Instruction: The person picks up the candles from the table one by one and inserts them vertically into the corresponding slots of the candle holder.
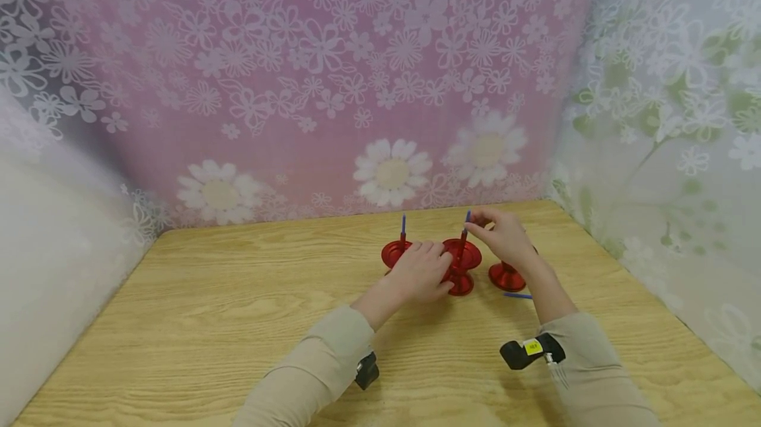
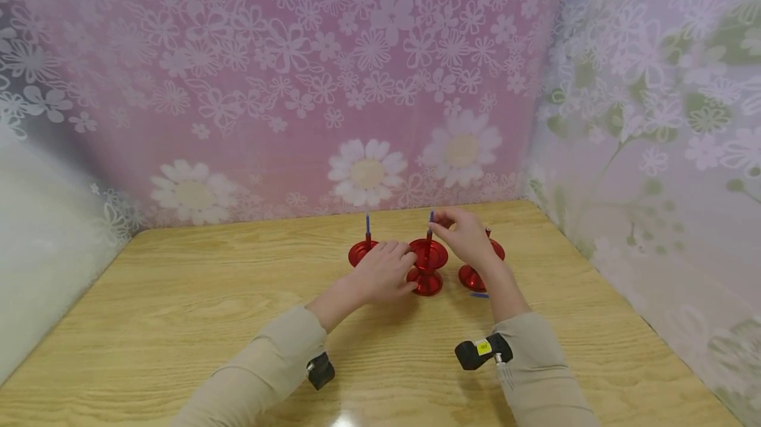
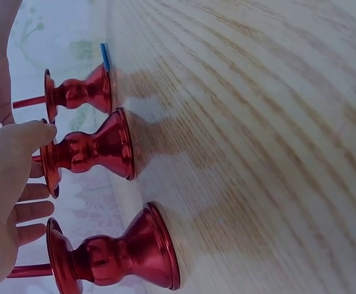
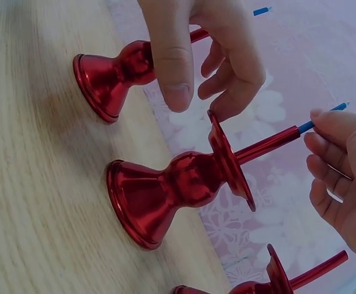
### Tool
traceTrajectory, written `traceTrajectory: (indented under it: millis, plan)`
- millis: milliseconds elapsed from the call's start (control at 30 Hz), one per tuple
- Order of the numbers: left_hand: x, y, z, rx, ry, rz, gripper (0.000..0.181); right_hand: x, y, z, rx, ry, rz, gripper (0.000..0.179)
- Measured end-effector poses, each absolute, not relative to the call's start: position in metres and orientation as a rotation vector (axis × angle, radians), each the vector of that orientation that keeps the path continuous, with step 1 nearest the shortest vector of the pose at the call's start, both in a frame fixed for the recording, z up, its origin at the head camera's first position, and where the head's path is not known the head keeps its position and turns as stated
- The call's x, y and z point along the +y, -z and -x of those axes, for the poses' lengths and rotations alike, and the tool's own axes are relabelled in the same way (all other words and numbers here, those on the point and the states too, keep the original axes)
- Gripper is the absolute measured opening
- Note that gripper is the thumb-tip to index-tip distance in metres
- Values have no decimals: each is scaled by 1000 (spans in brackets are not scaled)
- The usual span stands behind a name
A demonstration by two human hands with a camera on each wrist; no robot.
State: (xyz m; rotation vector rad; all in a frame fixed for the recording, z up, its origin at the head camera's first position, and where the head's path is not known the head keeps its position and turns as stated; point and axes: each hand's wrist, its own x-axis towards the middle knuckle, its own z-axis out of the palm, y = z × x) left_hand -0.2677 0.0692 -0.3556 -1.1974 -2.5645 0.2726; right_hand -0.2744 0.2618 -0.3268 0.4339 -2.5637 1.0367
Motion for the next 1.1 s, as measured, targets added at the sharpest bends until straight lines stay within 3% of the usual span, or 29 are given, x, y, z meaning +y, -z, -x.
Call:
traceTrajectory:
  millis: [267, 700, 1100]
  plan:
    - [72, 354, 263, -2469, -269, 1209, 34, 271, 330, 268, -2572, -1010, -367, 31]
    - [98, 355, 257, -2222, -214, 1253, 20, 311, 322, 241, -2541, -871, -333, 24]
    - [129, 347, 254, -2317, -253, 1286, 29, 364, 332, 223, -2608, -914, -227, 29]
